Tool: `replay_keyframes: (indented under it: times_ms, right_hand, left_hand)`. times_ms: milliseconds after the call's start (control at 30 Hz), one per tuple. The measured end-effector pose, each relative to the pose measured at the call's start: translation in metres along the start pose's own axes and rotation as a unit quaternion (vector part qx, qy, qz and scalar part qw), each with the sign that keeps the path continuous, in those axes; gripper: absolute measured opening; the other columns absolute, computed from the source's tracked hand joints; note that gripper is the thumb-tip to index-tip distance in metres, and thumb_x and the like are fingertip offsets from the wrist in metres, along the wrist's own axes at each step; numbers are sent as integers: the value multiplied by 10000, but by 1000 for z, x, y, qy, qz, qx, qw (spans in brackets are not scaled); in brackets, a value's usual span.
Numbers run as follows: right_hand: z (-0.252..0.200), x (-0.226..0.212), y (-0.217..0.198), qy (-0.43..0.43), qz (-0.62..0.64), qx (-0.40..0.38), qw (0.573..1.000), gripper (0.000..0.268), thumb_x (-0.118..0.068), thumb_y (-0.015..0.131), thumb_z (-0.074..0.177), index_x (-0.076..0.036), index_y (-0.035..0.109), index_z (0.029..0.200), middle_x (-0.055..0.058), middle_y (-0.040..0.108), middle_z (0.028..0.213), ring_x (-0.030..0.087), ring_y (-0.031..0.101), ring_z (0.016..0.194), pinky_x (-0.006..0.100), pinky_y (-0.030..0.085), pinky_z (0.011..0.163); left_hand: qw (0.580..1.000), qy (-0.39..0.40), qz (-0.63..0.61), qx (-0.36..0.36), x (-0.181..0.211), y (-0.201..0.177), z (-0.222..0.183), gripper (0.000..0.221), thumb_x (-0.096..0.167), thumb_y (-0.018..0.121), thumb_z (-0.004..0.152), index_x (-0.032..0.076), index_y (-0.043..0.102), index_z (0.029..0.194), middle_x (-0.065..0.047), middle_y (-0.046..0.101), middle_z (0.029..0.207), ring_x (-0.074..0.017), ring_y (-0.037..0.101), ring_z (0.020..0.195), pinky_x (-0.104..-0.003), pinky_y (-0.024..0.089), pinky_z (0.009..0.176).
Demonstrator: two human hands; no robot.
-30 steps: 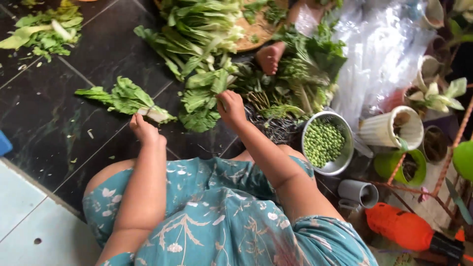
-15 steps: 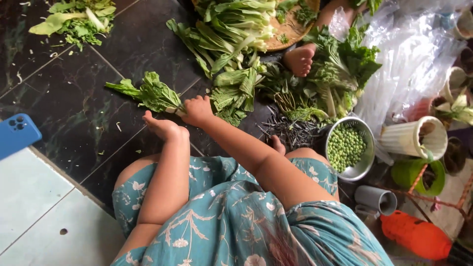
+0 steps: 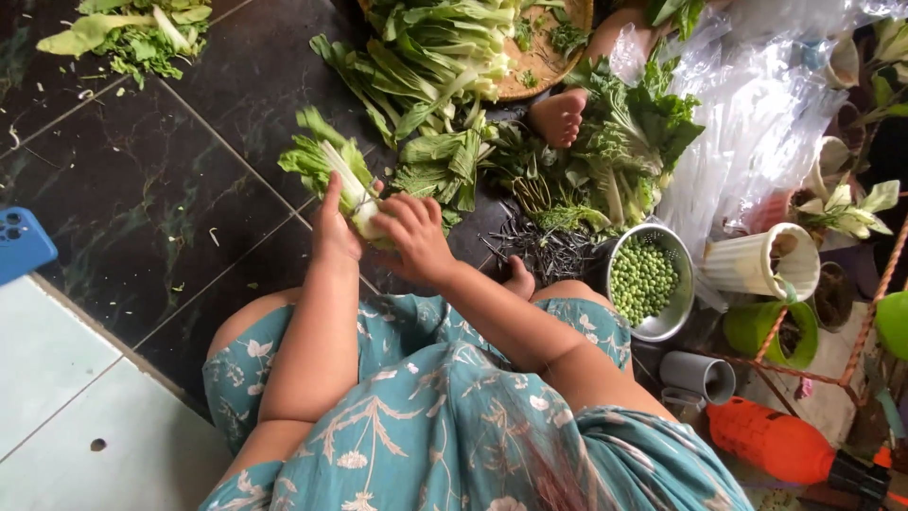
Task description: Sorting and cleaning leafy green vegetables and peas on the floor
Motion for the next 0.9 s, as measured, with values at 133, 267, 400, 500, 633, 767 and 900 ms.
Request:
replay_keyframes:
  times_ms: [133, 267, 400, 500, 633, 767, 900]
  right_hand:
    - [-31, 3, -12, 64, 209, 70, 973, 488, -286, 631, 884, -46, 597, 1307, 200, 568, 1370, 417, 529, 1302, 516, 367, 1082]
    - [-29, 15, -22, 146, 313, 183, 920, 345, 100, 570, 918, -14, 616, 1241, 250, 458, 1331, 356, 736, 801, 436, 622, 709]
    - [2, 7, -49, 134, 231, 189, 945, 443, -36, 782, 849, -57, 631, 1265, 219, 400, 1378, 361, 614, 1002, 472, 562, 855]
    - [20, -3, -55, 103, 133, 143, 975, 285, -120, 779, 859, -194, 743, 1132, 101, 556, 1224, 368, 558, 1167, 491, 415, 992]
    - [31, -5, -44, 72, 73, 115, 988, 213, -192, 733, 928, -273, 750, 1124, 56, 602, 1214, 359, 545, 1203, 491, 410, 974]
    - [42, -2, -40, 41, 58, 97, 993, 200, -131, 626, 997, -266, 770, 1031, 82, 614, 1214, 376, 562, 1234, 471, 450, 938]
    - [42, -1, -36, 22, 63, 94, 993, 235, -111, 595, 1007, -262, 775, 1004, 93, 622, 1245, 388, 562, 1255, 464, 457, 928]
  left_hand:
    - [995, 70, -14, -77, 6, 2, -8, 667, 243, 832, 890, -24, 477, 1388, -313, 657, 1262, -495, 734, 1027, -617, 604, 952]
    - [979, 88, -62, -171, -8, -2, -8, 616, 122, 810, 886, -9, 506, 1406, -291, 628, 1346, -478, 668, 1176, -630, 555, 1078]
    - [976, 104, 32, -187, 1, 25, -34, 569, 201, 771, 909, -46, 519, 1355, -327, 689, 1187, -467, 737, 1022, -580, 623, 965]
    - [968, 152, 198, -3, -5, 0, -23, 686, 408, 869, 850, -111, 635, 1233, -275, 714, 1095, -340, 727, 1003, -525, 590, 915]
    - [948, 144, 285, -6, -6, -4, -22, 617, 416, 844, 879, -37, 656, 1252, -231, 716, 1091, -320, 724, 1020, -511, 577, 928]
    - [963, 132, 232, -30, -19, -33, 8, 537, 271, 847, 890, 28, 618, 1311, -164, 746, 1017, -282, 772, 852, -426, 646, 758]
    - [970, 116, 211, -30, -22, -39, 16, 485, 241, 829, 897, 54, 622, 1293, -162, 757, 964, -282, 784, 773, -410, 662, 693]
Point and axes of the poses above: each hand's wrist, its own z-axis towards the middle knuckle, its own y-axis out of the palm, x = y × z, the point moved 2 cm from there along z, towards the middle knuckle
